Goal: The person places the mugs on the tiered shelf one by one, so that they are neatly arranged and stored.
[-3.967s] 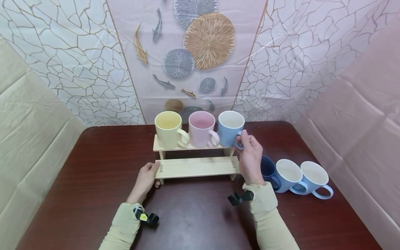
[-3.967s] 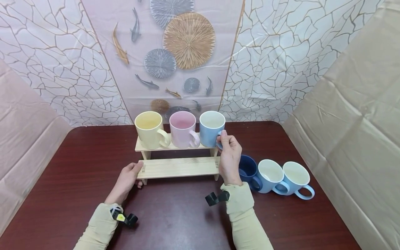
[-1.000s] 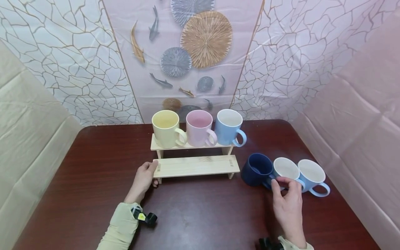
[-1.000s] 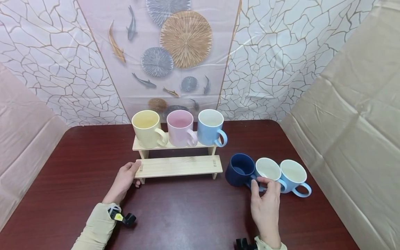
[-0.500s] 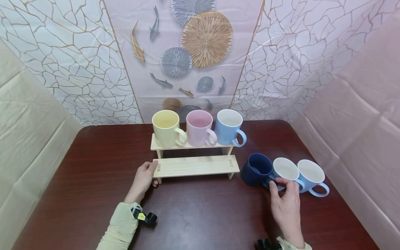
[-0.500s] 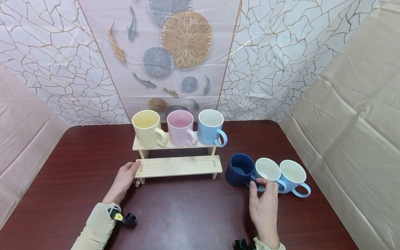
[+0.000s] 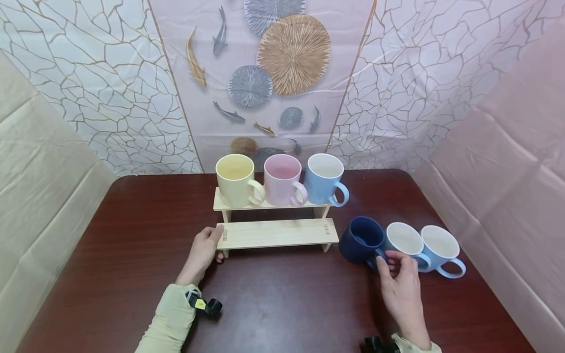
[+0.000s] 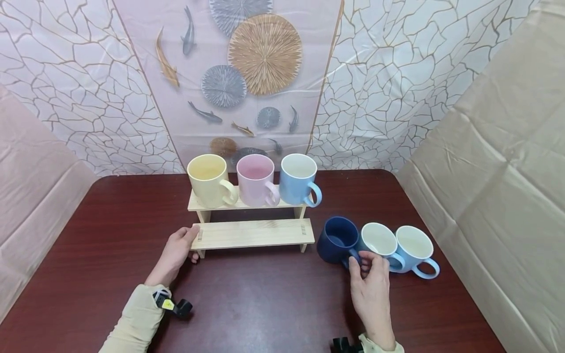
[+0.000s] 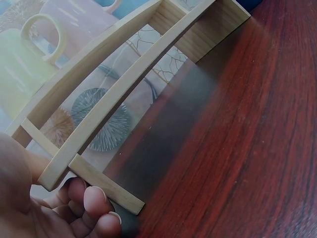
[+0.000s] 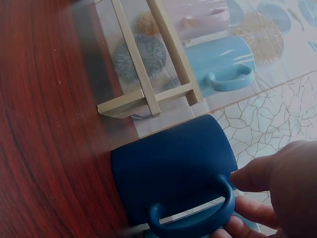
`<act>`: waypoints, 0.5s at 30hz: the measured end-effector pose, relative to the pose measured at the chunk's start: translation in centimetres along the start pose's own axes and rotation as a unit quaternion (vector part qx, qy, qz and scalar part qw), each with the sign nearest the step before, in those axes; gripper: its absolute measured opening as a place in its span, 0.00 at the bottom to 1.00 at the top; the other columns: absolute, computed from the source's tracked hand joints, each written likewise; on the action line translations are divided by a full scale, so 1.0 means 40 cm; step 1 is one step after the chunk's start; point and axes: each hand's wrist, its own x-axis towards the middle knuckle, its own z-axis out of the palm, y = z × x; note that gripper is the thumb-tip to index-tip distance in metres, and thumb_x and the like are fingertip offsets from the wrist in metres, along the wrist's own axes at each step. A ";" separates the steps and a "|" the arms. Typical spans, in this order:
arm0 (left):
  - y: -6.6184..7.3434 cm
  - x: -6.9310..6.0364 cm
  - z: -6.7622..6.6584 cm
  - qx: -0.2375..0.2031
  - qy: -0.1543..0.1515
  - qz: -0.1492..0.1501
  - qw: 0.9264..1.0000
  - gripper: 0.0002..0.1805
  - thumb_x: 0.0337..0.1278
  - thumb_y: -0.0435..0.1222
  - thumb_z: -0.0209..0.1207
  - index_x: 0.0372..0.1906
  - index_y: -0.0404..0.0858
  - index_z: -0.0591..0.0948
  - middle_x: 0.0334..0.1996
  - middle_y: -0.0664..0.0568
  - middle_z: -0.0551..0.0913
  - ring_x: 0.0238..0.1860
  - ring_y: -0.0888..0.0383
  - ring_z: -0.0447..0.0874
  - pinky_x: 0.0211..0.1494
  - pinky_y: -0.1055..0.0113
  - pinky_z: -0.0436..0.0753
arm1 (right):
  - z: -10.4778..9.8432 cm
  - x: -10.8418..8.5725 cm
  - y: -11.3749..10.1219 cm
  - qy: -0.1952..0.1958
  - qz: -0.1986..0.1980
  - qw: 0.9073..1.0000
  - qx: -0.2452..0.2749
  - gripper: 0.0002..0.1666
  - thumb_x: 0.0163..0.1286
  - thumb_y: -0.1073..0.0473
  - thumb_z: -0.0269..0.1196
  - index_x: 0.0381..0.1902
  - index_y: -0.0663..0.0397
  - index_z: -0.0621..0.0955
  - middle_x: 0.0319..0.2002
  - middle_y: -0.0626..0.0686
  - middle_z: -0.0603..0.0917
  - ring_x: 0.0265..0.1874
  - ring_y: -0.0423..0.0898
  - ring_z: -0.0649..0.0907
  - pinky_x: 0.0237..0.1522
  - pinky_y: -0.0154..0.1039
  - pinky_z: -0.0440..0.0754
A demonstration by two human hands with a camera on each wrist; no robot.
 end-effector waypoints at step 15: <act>-0.004 0.002 0.000 -0.001 0.001 0.004 1.000 0.21 0.73 0.49 0.48 0.39 0.32 0.73 0.15 0.49 0.75 0.13 0.57 0.73 0.19 0.66 0.77 | 0.000 0.011 0.022 -0.081 0.034 0.996 -0.022 0.29 0.76 0.46 0.52 0.56 0.69 0.73 0.53 0.66 0.71 0.57 0.63 0.70 0.61 0.58 0.64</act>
